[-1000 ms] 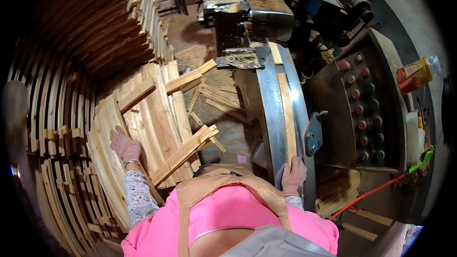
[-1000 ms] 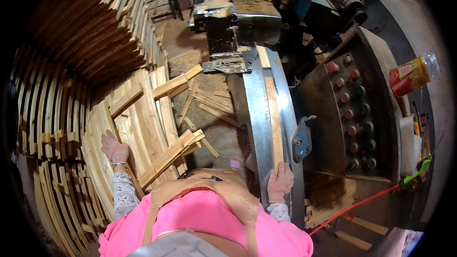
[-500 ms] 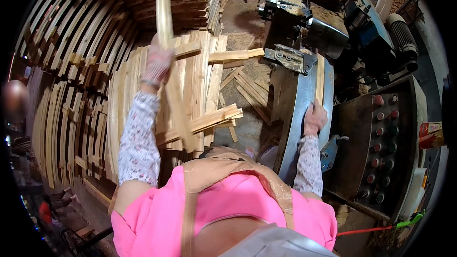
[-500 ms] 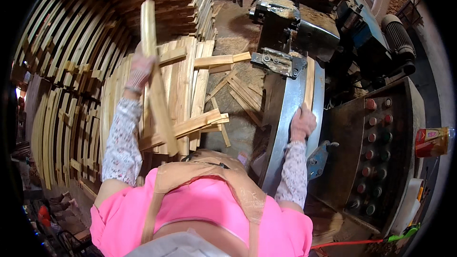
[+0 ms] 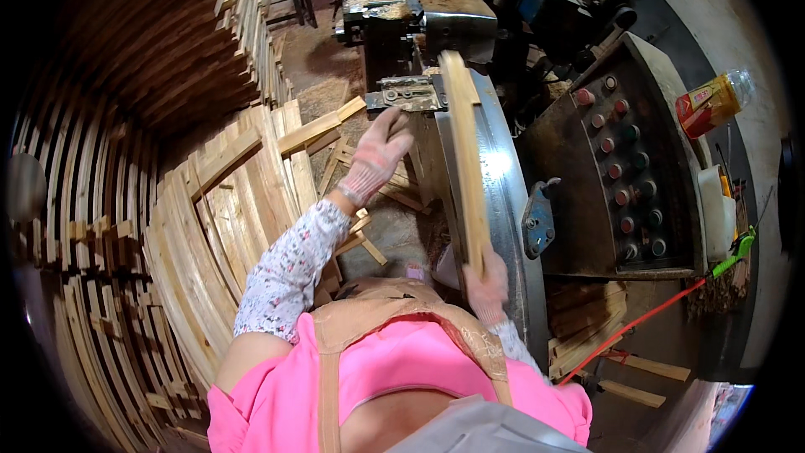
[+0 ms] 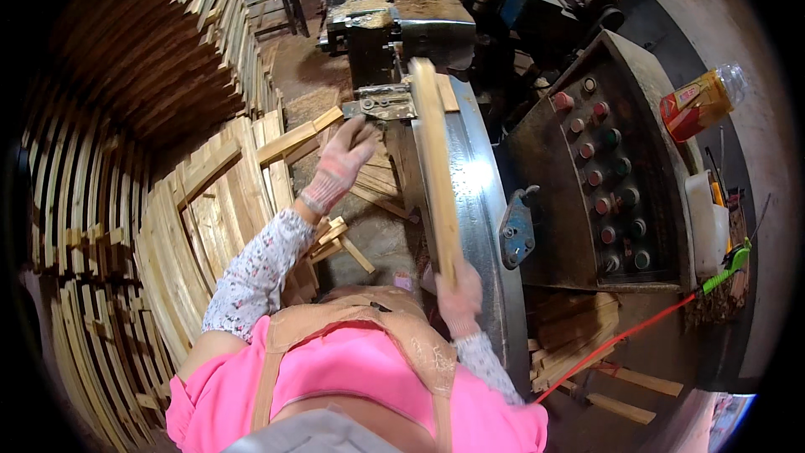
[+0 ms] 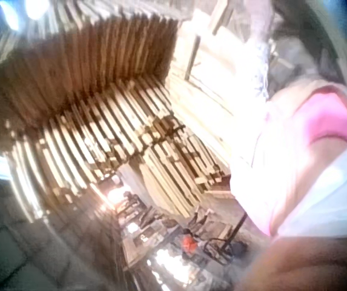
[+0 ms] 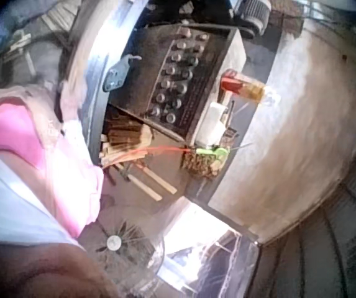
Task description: The person feeds thin wooden strips into a machine to process them, then stacks the finished pieces. The person handles the wood by hand, picking up strips from a pile and placing them into the machine's feed slot, then collecting the output and arranging it into a neat stack.
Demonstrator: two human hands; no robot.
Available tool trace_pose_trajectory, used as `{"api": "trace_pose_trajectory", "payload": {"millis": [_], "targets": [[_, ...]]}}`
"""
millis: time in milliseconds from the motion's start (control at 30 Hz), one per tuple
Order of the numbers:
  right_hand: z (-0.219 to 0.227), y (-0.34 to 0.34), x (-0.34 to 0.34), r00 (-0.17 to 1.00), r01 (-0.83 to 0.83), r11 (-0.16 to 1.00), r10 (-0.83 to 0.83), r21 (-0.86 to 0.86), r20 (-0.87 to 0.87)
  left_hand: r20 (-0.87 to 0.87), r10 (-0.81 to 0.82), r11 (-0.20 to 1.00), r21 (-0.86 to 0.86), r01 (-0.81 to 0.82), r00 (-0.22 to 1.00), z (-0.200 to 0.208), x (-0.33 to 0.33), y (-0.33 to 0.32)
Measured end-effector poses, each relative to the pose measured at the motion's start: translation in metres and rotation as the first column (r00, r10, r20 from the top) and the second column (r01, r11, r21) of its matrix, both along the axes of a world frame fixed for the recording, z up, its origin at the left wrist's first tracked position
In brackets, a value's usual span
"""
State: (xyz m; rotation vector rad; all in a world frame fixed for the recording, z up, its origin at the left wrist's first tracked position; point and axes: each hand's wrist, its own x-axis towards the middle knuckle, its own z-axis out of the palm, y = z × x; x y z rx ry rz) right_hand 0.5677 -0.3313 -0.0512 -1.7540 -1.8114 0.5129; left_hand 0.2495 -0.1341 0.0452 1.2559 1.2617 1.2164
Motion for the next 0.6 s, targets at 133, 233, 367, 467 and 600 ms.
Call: {"api": "trace_pose_trajectory", "payload": {"millis": [133,233,367,467,600], "targets": [[-0.023,-0.058,0.056,0.863,0.157,0.987,-0.125,-0.024,0.49,0.049,0.149,0.978,-0.153,-0.14,0.988,-0.076,-0.035,-0.02],[-0.035,0.007,0.048,0.883,0.16,0.966,-0.232,0.203,0.408,0.06,0.227,0.968,-0.124,-0.218,0.972,-0.092,-0.063,-0.037],[-0.061,0.155,0.018,0.925,0.201,0.922,-0.289,0.331,0.245,-0.011,0.305,0.951,-0.056,-0.306,0.952,-0.061,-0.073,-0.049],[-0.046,0.247,-0.019,0.923,0.221,0.914,-0.308,0.34,0.229,-0.075,0.363,0.93,-0.024,-0.366,0.929,-0.055,-0.09,-0.058],[-0.047,0.291,-0.024,0.96,0.161,0.941,-0.219,0.299,0.173,-0.466,0.391,0.879,-0.066,-0.472,0.794,-0.041,-0.125,-0.072]]}}
